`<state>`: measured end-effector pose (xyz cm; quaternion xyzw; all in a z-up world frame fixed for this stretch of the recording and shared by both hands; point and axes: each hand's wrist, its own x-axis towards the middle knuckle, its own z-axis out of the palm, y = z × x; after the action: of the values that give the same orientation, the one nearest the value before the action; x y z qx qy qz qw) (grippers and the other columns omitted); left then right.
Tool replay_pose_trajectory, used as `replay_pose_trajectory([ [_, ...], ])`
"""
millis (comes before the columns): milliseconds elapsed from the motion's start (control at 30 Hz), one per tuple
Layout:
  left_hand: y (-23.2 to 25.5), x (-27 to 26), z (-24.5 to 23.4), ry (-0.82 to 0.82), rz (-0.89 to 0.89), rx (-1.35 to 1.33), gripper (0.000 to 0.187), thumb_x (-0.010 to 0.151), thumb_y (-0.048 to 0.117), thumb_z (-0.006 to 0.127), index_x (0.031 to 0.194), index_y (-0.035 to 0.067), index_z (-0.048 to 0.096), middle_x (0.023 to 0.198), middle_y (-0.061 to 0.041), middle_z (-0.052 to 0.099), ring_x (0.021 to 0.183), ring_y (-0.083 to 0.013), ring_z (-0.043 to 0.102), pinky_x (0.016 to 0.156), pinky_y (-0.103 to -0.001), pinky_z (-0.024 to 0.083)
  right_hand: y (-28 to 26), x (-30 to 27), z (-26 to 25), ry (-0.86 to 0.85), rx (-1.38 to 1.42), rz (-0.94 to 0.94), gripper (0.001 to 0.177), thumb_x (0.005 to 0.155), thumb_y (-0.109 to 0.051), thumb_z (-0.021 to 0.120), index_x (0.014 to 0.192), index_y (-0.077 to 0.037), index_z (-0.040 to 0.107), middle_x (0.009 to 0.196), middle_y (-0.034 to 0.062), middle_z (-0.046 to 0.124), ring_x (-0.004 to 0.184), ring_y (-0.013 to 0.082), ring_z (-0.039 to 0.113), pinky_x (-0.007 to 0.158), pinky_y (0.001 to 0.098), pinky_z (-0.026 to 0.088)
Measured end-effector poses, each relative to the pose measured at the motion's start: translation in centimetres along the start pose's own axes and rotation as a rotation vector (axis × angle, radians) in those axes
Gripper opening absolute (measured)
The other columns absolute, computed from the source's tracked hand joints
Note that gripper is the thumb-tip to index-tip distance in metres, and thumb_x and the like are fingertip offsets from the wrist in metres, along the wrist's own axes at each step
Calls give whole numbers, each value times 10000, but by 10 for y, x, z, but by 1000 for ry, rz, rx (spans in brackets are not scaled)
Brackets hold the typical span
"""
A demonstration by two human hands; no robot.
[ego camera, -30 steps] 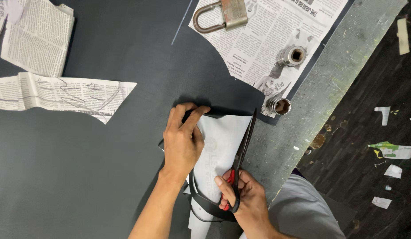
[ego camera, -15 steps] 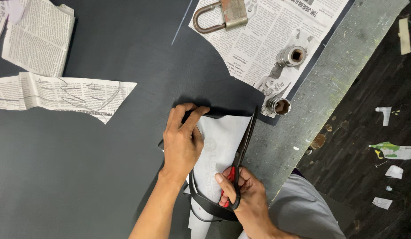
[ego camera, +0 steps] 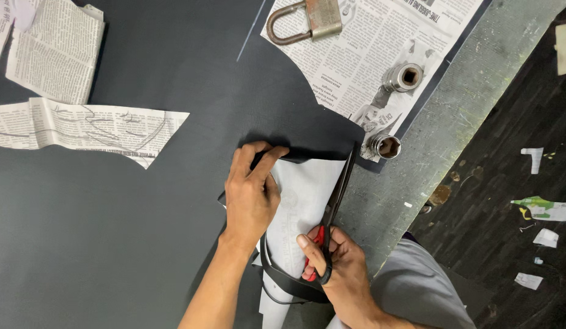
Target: The person cuts a large sheet of black leather using shears, following a newspaper template held in place by padlocks and metal weights. The person marks the leather with a white marker and continues cutting along the template's edge.
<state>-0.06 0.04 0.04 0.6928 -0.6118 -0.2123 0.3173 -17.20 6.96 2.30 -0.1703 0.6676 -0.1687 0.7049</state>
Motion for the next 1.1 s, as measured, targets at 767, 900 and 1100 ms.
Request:
replay_pose_trajectory([
  [767,9,-4,0,42,-5,11,514,722,-213,590,1133,52,747,1139,-83,621,1001,-265,604,802,-372,559,-14,-1,-19,-11,-32,44,231,832,-227,798,908,-41,682,594,-8,543,487,79,526,495,263,510],
  [900,13,-7,1,28,-38,8,545,713,-229,570,1144,55,744,1160,-85,618,1022,-263,595,836,-363,568,-12,0,-30,-82,44,8,247,836,-218,812,907,-38,658,597,-9,549,485,70,517,475,254,479],
  [1100,21,-8,-1,44,-71,-5,566,685,-239,566,1146,41,739,1187,-97,620,1053,-286,590,877,-382,549,-16,1,-49,-127,-33,8,216,836,-199,794,920,-36,680,599,-17,550,484,79,509,482,248,452],
])
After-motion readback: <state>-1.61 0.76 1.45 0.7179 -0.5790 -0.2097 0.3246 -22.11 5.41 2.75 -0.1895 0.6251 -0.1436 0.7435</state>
